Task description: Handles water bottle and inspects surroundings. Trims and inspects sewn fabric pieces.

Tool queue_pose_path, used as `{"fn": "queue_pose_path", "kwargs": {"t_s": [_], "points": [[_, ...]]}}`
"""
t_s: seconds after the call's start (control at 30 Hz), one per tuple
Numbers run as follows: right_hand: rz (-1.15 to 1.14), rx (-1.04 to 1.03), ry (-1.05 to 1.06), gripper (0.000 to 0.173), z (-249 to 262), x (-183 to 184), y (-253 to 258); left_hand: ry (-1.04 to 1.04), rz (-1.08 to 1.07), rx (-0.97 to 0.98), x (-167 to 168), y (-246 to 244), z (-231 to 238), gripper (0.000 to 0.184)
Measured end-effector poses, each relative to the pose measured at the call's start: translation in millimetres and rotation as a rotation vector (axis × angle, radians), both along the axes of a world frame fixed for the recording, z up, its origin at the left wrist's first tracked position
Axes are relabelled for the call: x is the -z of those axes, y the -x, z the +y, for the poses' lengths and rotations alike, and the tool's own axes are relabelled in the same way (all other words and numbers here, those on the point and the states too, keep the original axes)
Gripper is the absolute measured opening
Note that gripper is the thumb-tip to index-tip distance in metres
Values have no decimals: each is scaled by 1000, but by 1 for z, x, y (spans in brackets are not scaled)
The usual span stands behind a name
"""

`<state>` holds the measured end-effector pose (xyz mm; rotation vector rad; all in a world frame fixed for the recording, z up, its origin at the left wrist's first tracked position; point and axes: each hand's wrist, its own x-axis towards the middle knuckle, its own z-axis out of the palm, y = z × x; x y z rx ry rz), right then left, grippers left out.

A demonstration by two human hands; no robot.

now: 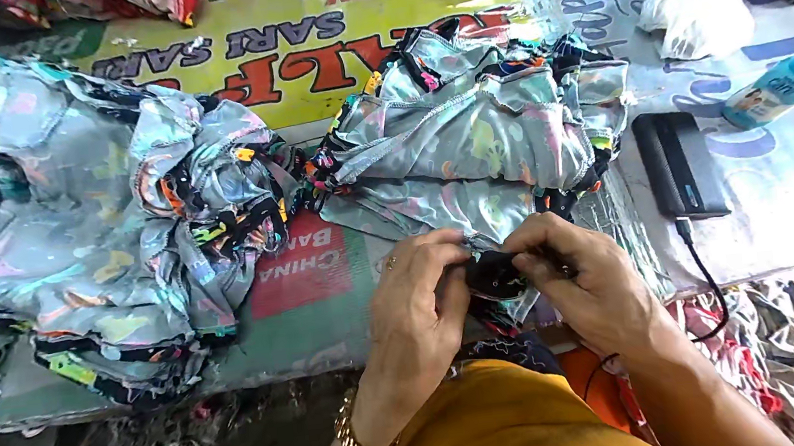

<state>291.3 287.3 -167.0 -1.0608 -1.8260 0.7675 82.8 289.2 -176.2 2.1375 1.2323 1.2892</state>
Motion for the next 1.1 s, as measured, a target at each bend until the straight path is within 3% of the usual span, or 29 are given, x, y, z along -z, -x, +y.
{"fn": "queue_pose_path", "kwargs": {"t_s": [0.17, 0.3, 0.33, 0.53, 0.67, 0.77, 0.9, 1.03, 1.1], "points": [[198, -143, 117, 17, 9, -11, 3, 113, -232, 72, 0, -8, 4, 12], [163, -22, 77, 16, 18, -6, 0, 668, -956, 317, -8, -2, 8, 11], [129, 5, 70, 15, 20, -2, 1, 720, -1023, 349, -8, -1, 8, 11], [-65, -16, 44, 15, 20, 16, 7, 601, -823, 344, -1, -5, 4, 19], [82, 97, -36, 18, 15, 10, 4, 532, -738, 282, -1, -9, 2, 25], [107, 39, -70, 34, 8, 9, 7, 463, -662, 255, 0, -13, -1, 23], [26, 78, -188, 12, 9, 20, 18, 380, -515, 202, 1, -17, -2, 21], [-32, 196, -323, 10, 12, 25, 22, 379, -544, 177, 1, -19, -3, 23], [12, 182, -265, 9, 12, 25, 20, 401, -611, 184, 0, -20, -5, 24]]}}
